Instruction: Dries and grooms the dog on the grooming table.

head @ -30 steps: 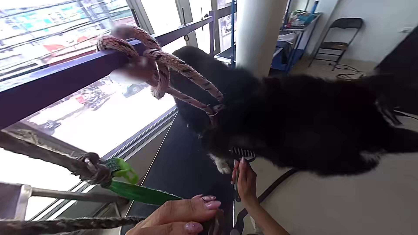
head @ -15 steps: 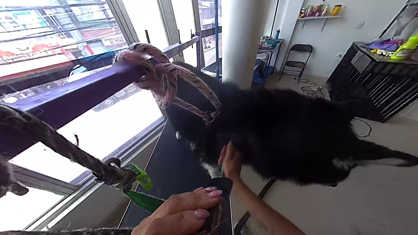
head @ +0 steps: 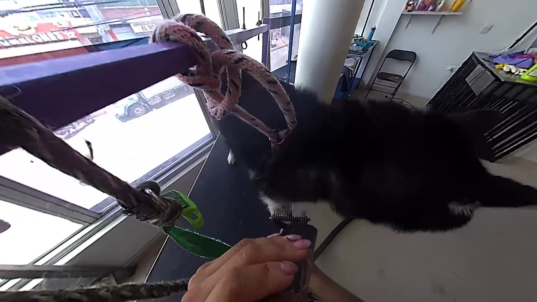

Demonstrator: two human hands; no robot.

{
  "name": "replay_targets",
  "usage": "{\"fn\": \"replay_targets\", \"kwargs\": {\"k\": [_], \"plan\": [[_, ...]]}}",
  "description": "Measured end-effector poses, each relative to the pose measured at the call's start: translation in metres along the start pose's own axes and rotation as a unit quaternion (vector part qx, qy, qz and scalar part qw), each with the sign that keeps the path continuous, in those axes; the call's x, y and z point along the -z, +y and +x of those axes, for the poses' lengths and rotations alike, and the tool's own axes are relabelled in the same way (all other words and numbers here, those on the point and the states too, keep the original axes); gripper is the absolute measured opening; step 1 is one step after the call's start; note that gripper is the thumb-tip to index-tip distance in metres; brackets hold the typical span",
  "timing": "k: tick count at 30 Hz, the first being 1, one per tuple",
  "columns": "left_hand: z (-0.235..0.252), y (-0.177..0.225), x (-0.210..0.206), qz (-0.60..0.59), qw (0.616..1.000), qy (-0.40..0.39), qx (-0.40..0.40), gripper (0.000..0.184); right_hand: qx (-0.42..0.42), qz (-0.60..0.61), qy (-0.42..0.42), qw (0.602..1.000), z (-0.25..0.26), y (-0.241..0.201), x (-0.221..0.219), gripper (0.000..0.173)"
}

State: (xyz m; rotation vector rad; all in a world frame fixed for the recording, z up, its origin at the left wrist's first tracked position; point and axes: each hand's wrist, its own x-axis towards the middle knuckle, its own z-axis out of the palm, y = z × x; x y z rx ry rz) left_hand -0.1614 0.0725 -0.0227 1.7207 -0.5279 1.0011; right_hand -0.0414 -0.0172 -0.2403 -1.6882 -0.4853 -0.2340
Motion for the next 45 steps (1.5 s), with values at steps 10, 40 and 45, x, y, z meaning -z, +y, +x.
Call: {"fn": "replay_targets", "kwargs": {"k": [10,40,45], "plan": [[-0.003,0.002,0.001,-0.006,1.0,-0.02,0.002,0.042,-0.057,0.028,-0.029,0.998,-0.01,0.008,0.02,0.051],[-0.004,-0.002,0.0,-0.008,1.0,-0.01,-0.027,0.047,-0.096,0.19,0.065,0.975,0.096,-0.086,0.006,0.058],[-0.003,0.002,0.005,0.015,0.999,-0.002,-0.039,0.047,-0.124,0.045,0.03,0.991,0.051,-0.018,-0.009,0.057]]}}
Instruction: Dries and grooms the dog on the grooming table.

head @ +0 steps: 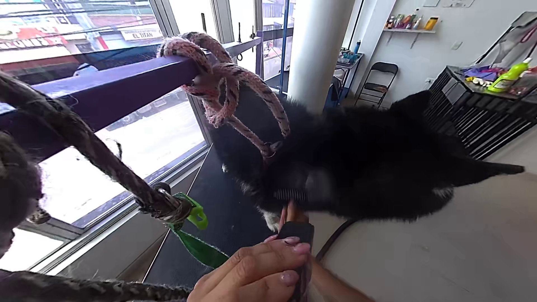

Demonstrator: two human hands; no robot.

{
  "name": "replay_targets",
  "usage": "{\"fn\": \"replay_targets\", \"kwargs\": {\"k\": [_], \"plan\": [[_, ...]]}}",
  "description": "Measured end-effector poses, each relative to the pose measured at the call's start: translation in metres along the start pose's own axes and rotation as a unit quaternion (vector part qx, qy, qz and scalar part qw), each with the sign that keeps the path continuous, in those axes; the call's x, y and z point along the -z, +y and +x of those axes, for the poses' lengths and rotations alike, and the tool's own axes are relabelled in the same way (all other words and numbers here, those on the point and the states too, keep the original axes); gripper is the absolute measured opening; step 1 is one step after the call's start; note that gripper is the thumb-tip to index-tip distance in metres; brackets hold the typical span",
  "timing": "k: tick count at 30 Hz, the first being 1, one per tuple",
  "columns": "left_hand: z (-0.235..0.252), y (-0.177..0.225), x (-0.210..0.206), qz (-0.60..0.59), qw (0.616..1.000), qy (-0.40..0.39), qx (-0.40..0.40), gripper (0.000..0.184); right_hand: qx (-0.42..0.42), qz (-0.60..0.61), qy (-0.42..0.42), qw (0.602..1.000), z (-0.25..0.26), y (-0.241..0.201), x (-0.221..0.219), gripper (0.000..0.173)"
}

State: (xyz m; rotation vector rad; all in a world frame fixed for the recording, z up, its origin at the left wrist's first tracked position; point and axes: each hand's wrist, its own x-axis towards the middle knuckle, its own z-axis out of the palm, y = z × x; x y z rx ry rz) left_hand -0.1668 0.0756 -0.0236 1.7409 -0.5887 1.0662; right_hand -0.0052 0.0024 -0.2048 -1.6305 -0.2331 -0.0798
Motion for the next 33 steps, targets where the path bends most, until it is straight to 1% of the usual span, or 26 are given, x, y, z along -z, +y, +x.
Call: {"fn": "replay_targets", "kwargs": {"k": [1,3,4,6,7,8,9,10,11,12,14,15,16,17,19,20,21,22,23,25,26,27,29,31,32,33], "plan": [[0.001,-0.001,0.001,0.004,1.0,0.007,0.002,0.046,0.019,-0.017,-0.019,0.999,-0.02,0.012,0.007,0.054],[0.002,-0.002,0.002,0.01,0.999,0.028,0.01,0.043,0.106,-0.025,-0.038,0.993,-0.038,-0.005,0.026,0.051],[0.003,-0.002,0.001,0.009,0.999,0.045,0.01,0.042,0.191,-0.035,-0.042,0.98,-0.035,-0.017,0.032,0.054],[0.007,-0.002,0.0,0.014,0.997,0.082,0.001,0.043,0.347,-0.114,-0.049,0.929,-0.017,-0.045,0.032,0.057],[0.01,-0.001,0.002,0.019,0.996,0.092,0.0,0.042,0.365,-0.17,-0.055,0.914,-0.007,-0.061,0.029,0.055],[0.011,0.0,0.004,0.028,0.995,0.099,0.001,0.04,0.321,-0.217,-0.076,0.919,0.002,-0.075,0.03,0.051],[0.01,0.0,0.005,0.032,0.994,0.105,0.004,0.037,0.227,-0.241,-0.12,0.936,0.014,-0.08,0.036,0.049],[0.008,-0.001,0.005,0.028,0.994,0.106,0.009,0.035,0.123,-0.249,-0.162,0.947,0.026,-0.077,0.051,0.052],[0.005,-0.005,0.007,0.019,0.995,0.097,0.014,0.035,0.076,-0.269,-0.162,0.946,0.029,-0.065,0.074,0.054],[0.003,-0.009,0.011,0.013,0.996,0.082,0.02,0.034,0.078,-0.318,-0.13,0.936,0.021,-0.052,0.103,0.052],[0.0,-0.017,0.015,-0.001,0.997,0.064,0.032,0.033,0.196,-0.429,-0.013,0.882,-0.01,-0.031,0.159,0.058],[-0.002,-0.019,0.014,-0.002,0.997,0.063,0.039,0.032,0.217,-0.436,0.0,0.873,-0.024,-0.032,0.176,0.064],[-0.003,-0.019,0.012,0.003,0.997,0.067,0.042,0.032,0.236,-0.424,0.001,0.874,-0.034,-0.039,0.177,0.068],[-0.002,-0.018,0.011,0.009,0.997,0.07,0.041,0.031,0.261,-0.404,0.004,0.877,-0.035,-0.05,0.162,0.069],[-0.002,-0.014,0.007,0.006,0.997,0.072,0.034,0.031,0.299,-0.367,0.009,0.881,-0.01,-0.073,0.107,0.065],[-0.003,-0.012,0.004,0.004,0.997,0.075,0.028,0.032,0.288,-0.362,-0.008,0.887,0.01,-0.082,0.081,0.062],[-0.004,-0.011,0.002,0.005,0.997,0.076,0.022,0.033,0.245,-0.364,-0.043,0.898,0.027,-0.082,0.065,0.059],[-0.005,-0.01,0.001,0.003,0.997,0.072,0.021,0.035,0.189,-0.368,-0.072,0.908,0.033,-0.068,0.059,0.058],[-0.005,-0.01,0.003,0.003,0.998,0.064,0.02,0.036,0.158,-0.381,-0.073,0.908,0.027,-0.039,0.063,0.057],[-0.005,-0.013,0.004,0.002,0.998,0.06,0.026,0.036,0.161,-0.419,-0.048,0.892,-0.019,0.027,0.087,0.055],[-0.006,-0.014,0.004,0.002,0.998,0.06,0.034,0.035,0.17,-0.425,-0.049,0.888,-0.046,0.046,0.099,0.055],[-0.007,-0.014,0.003,0.004,0.997,0.061,0.038,0.034,0.179,-0.415,-0.047,0.891,-0.061,0.05,0.102,0.056],[-0.008,-0.014,0.001,0.001,0.998,0.059,0.037,0.035,0.207,-0.365,-0.023,0.907,-0.04,0.009,0.081,0.058],[-0.012,-0.012,-0.002,-0.017,0.998,0.051,0.028,0.038,0.206,-0.31,-0.005,0.928,0.011,-0.035,0.051,0.06],[-0.013,-0.013,-0.004,-0.024,0.998,0.051,0.023,0.038,0.18,-0.291,-0.011,0.94,0.03,-0.037,0.042,0.062],[-0.015,-0.012,-0.006,-0.032,0.998,0.049,0.024,0.038,0.149,-0.278,-0.01,0.949,0.035,-0.019,0.038,0.063]]}}
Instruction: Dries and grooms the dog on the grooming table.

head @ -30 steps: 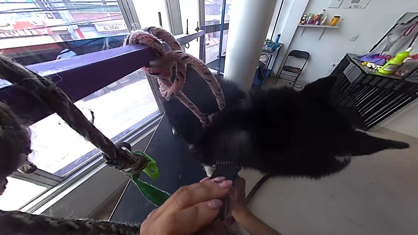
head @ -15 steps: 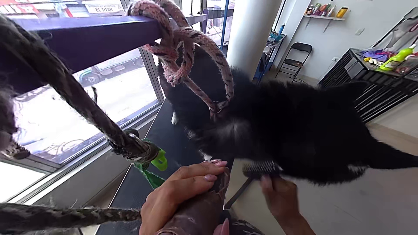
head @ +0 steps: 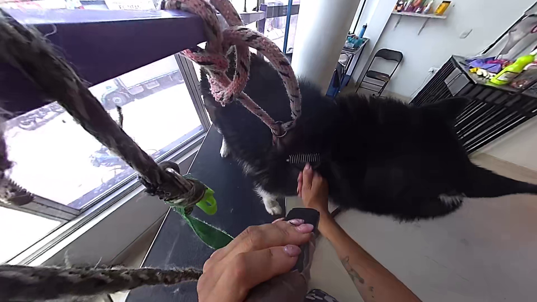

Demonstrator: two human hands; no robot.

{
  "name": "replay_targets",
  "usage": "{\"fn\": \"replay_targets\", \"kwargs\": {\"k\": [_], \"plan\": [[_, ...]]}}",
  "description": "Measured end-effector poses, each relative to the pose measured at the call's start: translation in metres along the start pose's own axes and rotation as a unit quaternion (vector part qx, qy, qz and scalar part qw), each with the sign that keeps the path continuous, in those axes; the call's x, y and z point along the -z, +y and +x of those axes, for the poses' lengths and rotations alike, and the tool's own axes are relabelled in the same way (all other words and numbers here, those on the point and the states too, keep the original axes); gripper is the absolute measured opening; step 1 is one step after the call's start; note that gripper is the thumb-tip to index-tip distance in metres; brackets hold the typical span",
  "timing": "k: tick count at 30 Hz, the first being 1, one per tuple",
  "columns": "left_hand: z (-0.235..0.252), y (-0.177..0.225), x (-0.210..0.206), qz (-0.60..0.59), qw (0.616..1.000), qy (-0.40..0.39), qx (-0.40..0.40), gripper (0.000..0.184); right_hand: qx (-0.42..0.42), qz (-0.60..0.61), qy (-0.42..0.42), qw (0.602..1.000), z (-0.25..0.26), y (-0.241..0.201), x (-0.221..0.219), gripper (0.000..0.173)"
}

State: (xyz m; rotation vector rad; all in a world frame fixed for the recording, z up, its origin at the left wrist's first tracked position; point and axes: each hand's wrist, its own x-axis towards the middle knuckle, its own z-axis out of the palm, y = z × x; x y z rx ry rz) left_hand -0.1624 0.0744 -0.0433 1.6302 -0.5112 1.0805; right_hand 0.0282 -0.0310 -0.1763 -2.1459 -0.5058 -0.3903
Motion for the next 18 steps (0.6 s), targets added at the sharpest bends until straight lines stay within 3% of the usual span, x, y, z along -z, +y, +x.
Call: {"fn": "replay_targets", "kwargs": {"k": [3,6,8,9,12,14,16,18], "plan": [[0.001,-0.006,0.001,-0.012,1.0,-0.001,0.011,0.037,-0.032,0.02,0.024,0.999,-0.044,0.044,-0.019,0.054],[-0.003,-0.005,0.003,-0.019,0.999,-0.014,0.022,0.034,0.025,0.049,0.048,0.997,-0.068,0.027,-0.003,0.051],[0.002,-0.006,0.006,-0.012,1.0,-0.021,0.011,0.036,0.117,0.064,0.091,0.987,-0.055,0.011,0.0,0.058],[0.002,-0.005,0.007,-0.008,1.0,-0.022,0.009,0.037,0.115,0.076,0.102,0.985,-0.044,0.001,0.0,0.06],[-0.001,-0.005,0.007,-0.018,0.999,-0.025,0.007,0.038,-0.025,0.054,0.049,0.997,-0.027,0.017,-0.013,0.063],[-0.002,-0.007,0.009,-0.023,0.999,-0.029,-0.004,0.038,-0.026,0.002,0.001,1.0,-0.079,0.058,-0.023,0.056],[-0.001,-0.008,0.009,-0.013,1.0,-0.025,-0.003,0.039,0.07,-0.037,-0.016,0.997,-0.138,0.082,-0.018,0.054],[-0.001,-0.008,0.01,-0.006,1.0,-0.027,-0.001,0.037,0.096,-0.012,0.01,0.995,-0.127,0.069,-0.012,0.059]]}}
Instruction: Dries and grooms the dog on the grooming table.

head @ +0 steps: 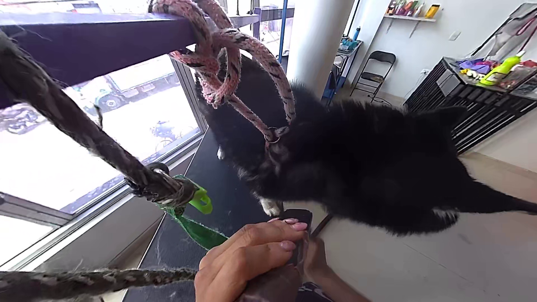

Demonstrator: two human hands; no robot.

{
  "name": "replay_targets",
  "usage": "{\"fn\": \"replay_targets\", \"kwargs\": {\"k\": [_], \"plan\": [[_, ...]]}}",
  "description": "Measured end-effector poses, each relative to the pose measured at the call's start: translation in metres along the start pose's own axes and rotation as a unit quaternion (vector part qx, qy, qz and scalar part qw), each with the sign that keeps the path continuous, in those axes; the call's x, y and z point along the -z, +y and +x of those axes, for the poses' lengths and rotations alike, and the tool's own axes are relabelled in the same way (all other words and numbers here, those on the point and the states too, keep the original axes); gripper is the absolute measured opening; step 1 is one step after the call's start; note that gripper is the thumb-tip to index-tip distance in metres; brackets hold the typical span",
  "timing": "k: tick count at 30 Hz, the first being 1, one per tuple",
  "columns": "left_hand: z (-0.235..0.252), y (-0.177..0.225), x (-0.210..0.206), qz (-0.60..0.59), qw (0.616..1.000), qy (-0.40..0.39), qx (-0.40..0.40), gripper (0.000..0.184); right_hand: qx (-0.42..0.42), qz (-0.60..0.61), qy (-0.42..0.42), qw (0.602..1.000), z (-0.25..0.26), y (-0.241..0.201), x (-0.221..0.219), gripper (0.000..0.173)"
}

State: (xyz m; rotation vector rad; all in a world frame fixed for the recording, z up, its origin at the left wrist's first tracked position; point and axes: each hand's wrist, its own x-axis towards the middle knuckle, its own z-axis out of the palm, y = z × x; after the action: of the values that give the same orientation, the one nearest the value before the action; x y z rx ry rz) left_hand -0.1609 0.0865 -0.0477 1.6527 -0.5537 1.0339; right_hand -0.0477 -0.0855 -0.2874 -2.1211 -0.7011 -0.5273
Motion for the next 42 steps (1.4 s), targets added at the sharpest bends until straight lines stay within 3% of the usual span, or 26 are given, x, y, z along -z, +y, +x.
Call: {"fn": "replay_targets", "kwargs": {"k": [3,4,7,9,12,14,17,20,22,24,27,30,34,35,37,38,39,40,42], "plan": [[-0.004,0.002,-0.005,0.001,1.0,-0.002,-0.004,0.037,-0.072,0.026,0.053,0.996,0.094,-0.038,-0.003,0.063],[-0.004,0.002,-0.006,0.003,1.0,-0.002,-0.008,0.036,-0.102,0.016,0.04,0.994,0.099,-0.034,-0.015,0.062],[-0.005,0.003,-0.002,0.021,1.0,-0.004,-0.005,0.033,-0.148,-0.03,-0.078,0.986,0.011,-0.003,-0.035,0.053],[-0.003,0.002,0.002,0.037,0.999,0.0,0.0,0.033,-0.09,-0.034,-0.066,0.993,-0.015,-0.012,-0.022,0.052],[-0.006,0.003,-0.004,0.035,0.999,0.001,0.004,0.034,-0.132,0.052,-0.014,0.99,0.071,-0.047,-0.013,0.058],[-0.007,0.002,-0.009,0.022,1.0,0.006,-0.006,0.035,-0.182,0.065,0.017,0.981,0.103,-0.038,-0.03,0.067],[-0.005,0.0,-0.006,0.021,1.0,0.004,-0.003,0.035,-0.185,0.09,0.06,0.977,0.067,-0.005,-0.059,0.059],[-0.008,0.003,-0.007,0.018,1.0,0.003,0.01,0.031,-0.133,0.121,0.069,0.981,0.076,-0.037,-0.031,0.058],[-0.003,0.0,-0.006,0.018,1.0,-0.001,-0.007,0.035,-0.1,0.132,0.103,0.981,0.117,-0.063,-0.017,0.063],[-0.004,0.002,-0.006,0.027,1.0,0.001,-0.011,0.037,-0.172,0.144,0.071,0.972,0.131,-0.069,-0.012,0.064],[-0.003,0.001,-0.005,0.023,1.0,0.003,-0.012,0.034,-0.239,0.151,0.057,0.958,0.086,-0.042,-0.041,0.06],[-0.004,0.003,-0.004,0.025,1.0,-0.003,0.001,0.034,-0.201,0.209,0.043,0.956,0.057,-0.059,-0.024,0.06],[0.002,0.002,0.0,0.033,0.999,-0.013,-0.015,0.034,0.068,0.119,0.096,0.986,0.052,-0.057,0.003,0.056],[0.001,0.002,0.002,0.031,0.999,-0.019,-0.013,0.035,0.063,0.105,0.101,0.987,0.058,-0.061,0.007,0.057],[0.0,0.004,0.002,0.008,1.0,-0.025,-0.016,0.038,-0.084,0.147,0.082,0.982,0.079,-0.063,0.002,0.055],[0.0,0.004,0.0,-0.032,0.999,-0.023,-0.026,0.039,-0.154,0.169,0.058,0.972,0.083,-0.05,-0.012,0.055],[0.002,0.004,-0.003,-0.095,0.995,-0.017,-0.036,0.041,-0.168,0.158,0.047,0.972,0.073,-0.03,-0.03,0.057],[0.005,0.006,-0.008,-0.158,0.987,0.001,-0.043,0.042,-0.139,0.124,0.051,0.981,0.052,-0.016,-0.044,0.058],[0.012,0.007,-0.016,-0.215,0.975,0.05,-0.04,0.041,0.011,0.046,-0.007,0.999,0.011,-0.012,-0.027,0.054]]}}
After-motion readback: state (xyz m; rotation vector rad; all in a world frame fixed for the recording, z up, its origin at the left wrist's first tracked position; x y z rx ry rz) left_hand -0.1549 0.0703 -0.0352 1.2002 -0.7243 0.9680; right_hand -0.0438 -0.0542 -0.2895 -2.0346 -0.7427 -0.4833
